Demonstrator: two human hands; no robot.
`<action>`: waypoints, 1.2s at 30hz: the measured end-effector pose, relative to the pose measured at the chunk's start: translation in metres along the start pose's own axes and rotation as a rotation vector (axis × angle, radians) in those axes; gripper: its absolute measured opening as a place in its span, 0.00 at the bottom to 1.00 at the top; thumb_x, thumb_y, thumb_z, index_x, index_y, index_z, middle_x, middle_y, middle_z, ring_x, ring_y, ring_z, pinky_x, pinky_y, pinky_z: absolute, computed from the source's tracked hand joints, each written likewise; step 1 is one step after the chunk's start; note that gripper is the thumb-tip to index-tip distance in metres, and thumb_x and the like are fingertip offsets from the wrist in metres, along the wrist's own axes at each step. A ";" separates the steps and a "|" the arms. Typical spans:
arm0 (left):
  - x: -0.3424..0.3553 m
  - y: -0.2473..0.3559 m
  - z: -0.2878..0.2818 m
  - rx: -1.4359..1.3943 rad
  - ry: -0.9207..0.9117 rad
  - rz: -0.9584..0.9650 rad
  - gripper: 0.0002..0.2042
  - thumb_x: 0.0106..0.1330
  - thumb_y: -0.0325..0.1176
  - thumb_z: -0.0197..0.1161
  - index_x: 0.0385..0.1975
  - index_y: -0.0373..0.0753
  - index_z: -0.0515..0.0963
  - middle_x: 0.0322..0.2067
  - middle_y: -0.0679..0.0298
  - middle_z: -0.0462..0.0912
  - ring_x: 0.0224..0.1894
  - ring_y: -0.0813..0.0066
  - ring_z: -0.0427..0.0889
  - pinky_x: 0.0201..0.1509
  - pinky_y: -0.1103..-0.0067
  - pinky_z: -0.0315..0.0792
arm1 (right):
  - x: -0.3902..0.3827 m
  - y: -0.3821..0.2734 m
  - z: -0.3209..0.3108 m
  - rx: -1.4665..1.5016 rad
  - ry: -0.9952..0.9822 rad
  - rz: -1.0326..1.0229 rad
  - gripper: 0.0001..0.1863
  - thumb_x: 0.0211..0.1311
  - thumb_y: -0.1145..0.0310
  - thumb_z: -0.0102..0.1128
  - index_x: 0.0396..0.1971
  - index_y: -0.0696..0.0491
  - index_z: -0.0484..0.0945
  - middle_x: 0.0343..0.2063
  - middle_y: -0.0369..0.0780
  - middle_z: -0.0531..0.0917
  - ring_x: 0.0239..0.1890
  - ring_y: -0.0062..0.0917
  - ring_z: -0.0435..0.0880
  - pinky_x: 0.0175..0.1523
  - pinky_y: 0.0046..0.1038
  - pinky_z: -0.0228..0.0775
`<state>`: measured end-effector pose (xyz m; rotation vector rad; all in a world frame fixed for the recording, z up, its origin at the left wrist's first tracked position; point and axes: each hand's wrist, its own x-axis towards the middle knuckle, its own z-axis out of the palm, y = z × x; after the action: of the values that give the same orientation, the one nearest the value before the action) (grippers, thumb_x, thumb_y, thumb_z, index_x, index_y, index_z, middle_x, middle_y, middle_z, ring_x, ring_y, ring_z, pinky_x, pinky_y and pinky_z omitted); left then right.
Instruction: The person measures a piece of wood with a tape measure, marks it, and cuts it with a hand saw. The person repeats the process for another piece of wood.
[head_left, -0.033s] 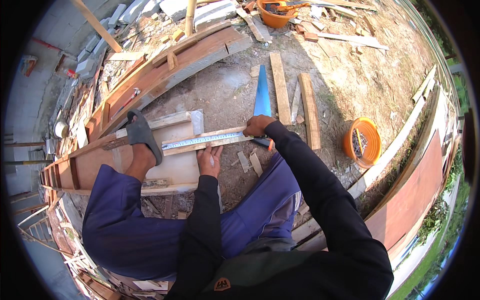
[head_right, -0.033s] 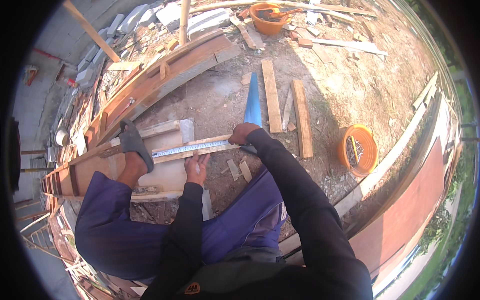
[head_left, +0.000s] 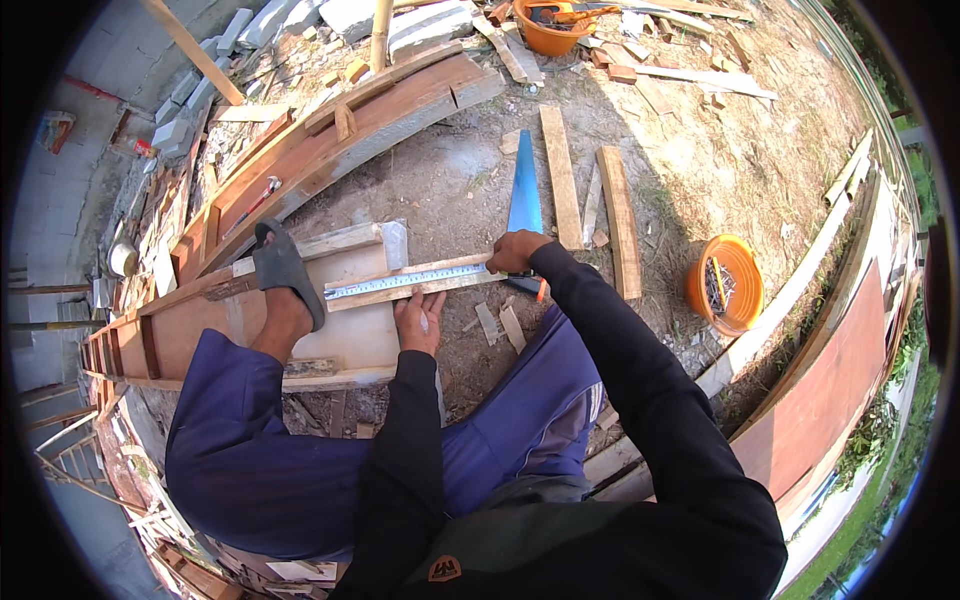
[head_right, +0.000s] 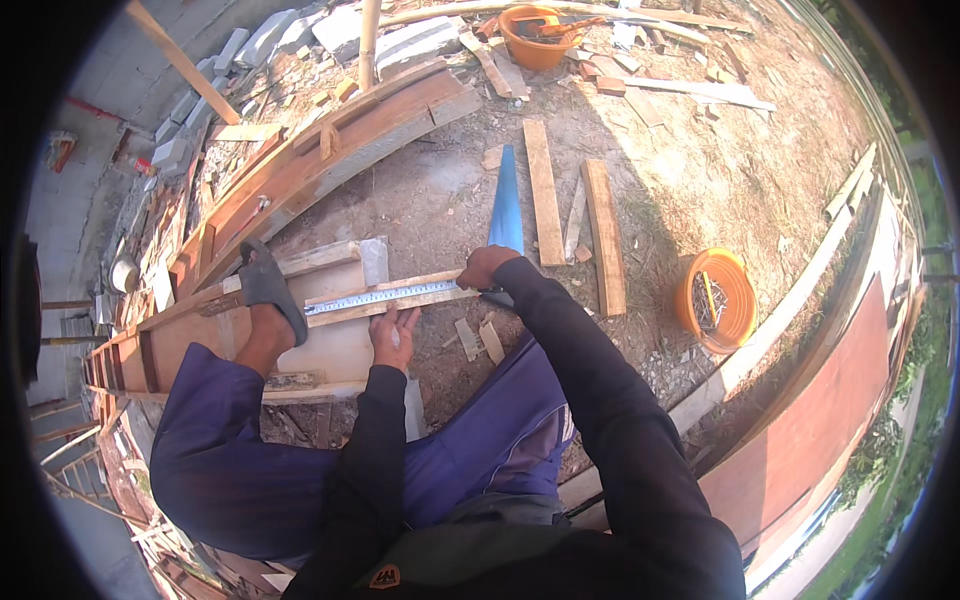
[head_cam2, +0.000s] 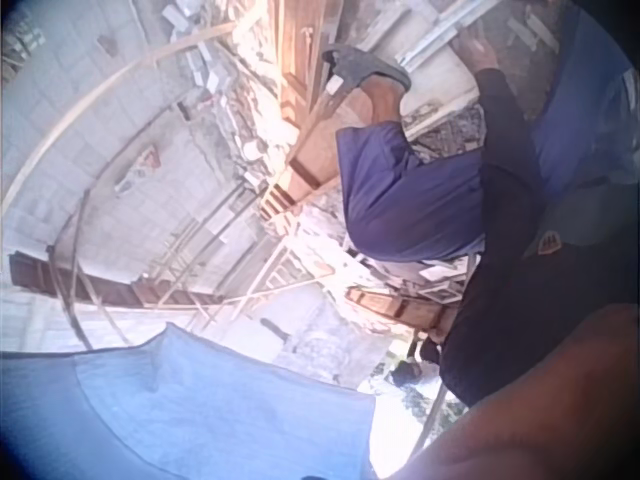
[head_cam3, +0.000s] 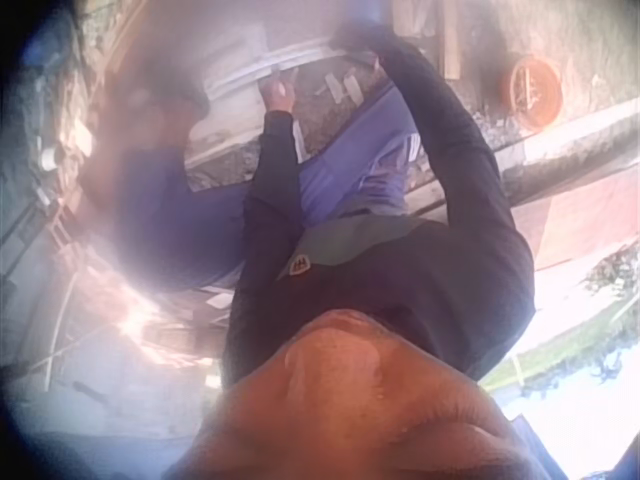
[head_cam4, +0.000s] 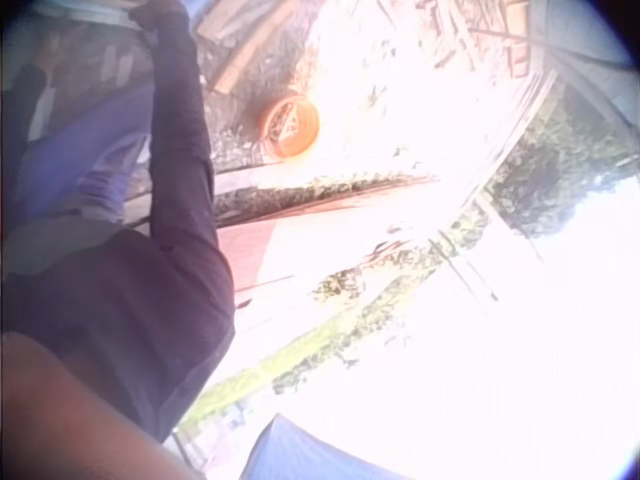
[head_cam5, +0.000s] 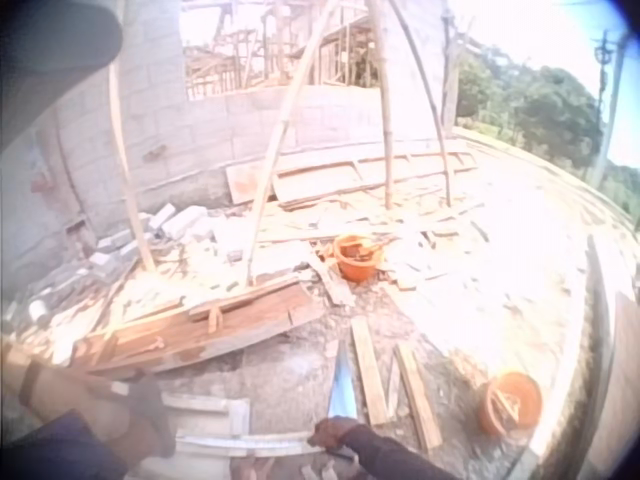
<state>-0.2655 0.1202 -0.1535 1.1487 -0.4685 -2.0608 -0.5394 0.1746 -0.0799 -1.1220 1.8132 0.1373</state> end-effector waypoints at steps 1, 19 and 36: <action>0.002 0.000 0.002 -0.002 -0.003 0.007 0.20 0.74 0.27 0.62 0.62 0.30 0.66 0.60 0.48 0.75 0.65 0.43 0.76 0.70 0.48 0.72 | 0.001 0.000 -0.003 0.002 0.016 0.001 0.29 0.56 0.43 0.63 0.50 0.48 0.88 0.49 0.45 0.88 0.53 0.41 0.86 0.58 0.39 0.76; 0.007 0.001 0.001 -0.028 -0.020 0.006 0.21 0.72 0.26 0.64 0.61 0.29 0.66 0.61 0.45 0.74 0.67 0.41 0.73 0.73 0.46 0.68 | -0.002 0.001 -0.003 0.012 0.065 0.002 0.28 0.56 0.44 0.64 0.48 0.49 0.89 0.46 0.43 0.90 0.50 0.38 0.88 0.55 0.39 0.78; 0.009 0.001 -0.001 -0.065 -0.008 -0.013 0.20 0.72 0.26 0.63 0.60 0.29 0.66 0.61 0.45 0.74 0.67 0.41 0.73 0.72 0.46 0.68 | -0.005 -0.001 -0.006 0.012 0.024 0.003 0.31 0.56 0.41 0.61 0.53 0.47 0.87 0.49 0.45 0.88 0.54 0.41 0.86 0.59 0.39 0.76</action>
<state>-0.2671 0.1133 -0.1588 1.1079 -0.3957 -2.0776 -0.5420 0.1741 -0.0725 -1.1174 1.8343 0.1153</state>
